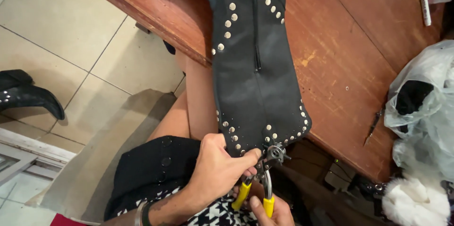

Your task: Marking positions with a white pen and punching holes in a leather boot using a rotary punch tool.

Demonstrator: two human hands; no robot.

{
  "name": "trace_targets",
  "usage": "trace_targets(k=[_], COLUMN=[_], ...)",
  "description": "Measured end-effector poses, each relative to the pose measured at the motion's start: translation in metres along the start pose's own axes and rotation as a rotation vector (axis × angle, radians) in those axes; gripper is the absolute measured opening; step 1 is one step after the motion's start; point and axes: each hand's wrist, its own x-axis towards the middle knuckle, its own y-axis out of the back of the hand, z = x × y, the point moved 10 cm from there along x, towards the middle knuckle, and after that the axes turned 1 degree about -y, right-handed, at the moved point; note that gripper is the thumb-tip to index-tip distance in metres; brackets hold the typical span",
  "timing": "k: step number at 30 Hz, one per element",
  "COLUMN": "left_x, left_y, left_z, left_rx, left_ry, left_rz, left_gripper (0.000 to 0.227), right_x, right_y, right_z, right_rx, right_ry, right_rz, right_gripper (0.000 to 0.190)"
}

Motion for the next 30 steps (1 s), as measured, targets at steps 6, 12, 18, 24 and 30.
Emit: trace_targets(k=[6, 12, 18, 24, 30], left_x=[0.002, 0.004, 0.006, 0.006, 0.003], left_y=[0.001, -0.001, -0.003, -0.008, 0.006], left_z=[0.003, 0.004, 0.002, 0.002, -0.008], left_rx=[-0.027, -0.041, -0.032, -0.047, -0.165], left_ry=[-0.107, -0.105, -0.098, -0.119, -0.027], left_rz=[-0.020, -0.025, -0.023, -0.055, 0.001], left_gripper=[0.009, 0.007, 0.009, 0.011, 0.012], right_x=[0.004, 0.007, 0.009, 0.015, 0.019], right_y=[0.002, 0.008, 0.007, 0.020, 0.019], right_z=[-0.009, -0.004, -0.007, 0.010, -0.013], right_rx=[-0.118, -0.192, -0.162, -0.234, -0.317], right_ry=[0.027, 0.012, 0.049, 0.057, 0.029], right_rz=[0.012, 0.045, 0.085, 0.184, 0.246], right_gripper=[0.052, 0.052, 0.052, 0.034, 0.025])
